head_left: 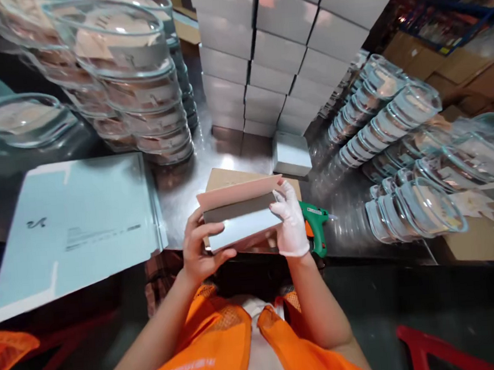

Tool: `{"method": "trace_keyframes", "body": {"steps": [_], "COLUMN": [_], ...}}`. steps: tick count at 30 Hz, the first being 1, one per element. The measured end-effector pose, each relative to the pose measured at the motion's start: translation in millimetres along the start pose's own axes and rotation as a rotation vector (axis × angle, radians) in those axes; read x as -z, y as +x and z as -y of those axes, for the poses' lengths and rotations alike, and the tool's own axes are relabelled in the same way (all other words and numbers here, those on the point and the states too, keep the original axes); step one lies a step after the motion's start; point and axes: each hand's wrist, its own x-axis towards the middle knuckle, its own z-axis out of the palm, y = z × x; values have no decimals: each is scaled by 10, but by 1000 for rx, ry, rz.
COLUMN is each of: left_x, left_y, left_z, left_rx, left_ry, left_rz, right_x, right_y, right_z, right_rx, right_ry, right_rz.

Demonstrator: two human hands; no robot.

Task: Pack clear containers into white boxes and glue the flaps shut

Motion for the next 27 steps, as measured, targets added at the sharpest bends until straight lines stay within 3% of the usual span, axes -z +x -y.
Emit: {"method": "trace_keyframes", "body": {"steps": [2, 6, 9, 11, 13, 16, 19, 23, 27], "left_x": [32, 54, 103, 107, 64, -59, -136, -74, 40], "left_y": [81, 59, -91, -191, -264, -309, -297, -257, -210], "left_z": [-21, -314, -462, -462, -419, -361, -342, -344, -395], "left_rx": [3, 49, 256, 432, 502, 370, 204, 75, -42], "left_ry": [8, -68, -195, -296, -413, -629, -725, -585, -358], "left_rz": [-4, -29, 15, 66, 88, 71, 111, 193, 311], "right_x": [15, 122, 223, 270, 317, 442, 625, 800, 814], "right_y": [21, -165, -438, -588, -675, -697, -662, -644, -650], "right_z": [31, 159, 202, 167, 91, -38, -121, -192, -277], "right_rx": [14, 75, 15, -73, -132, -77, 148, 446, 496], "right_ry": [51, -8, -8, 40, 74, 25, -139, -323, -326], "right_rz": [64, 191, 244, 234, 198, 174, 287, 419, 359]}}
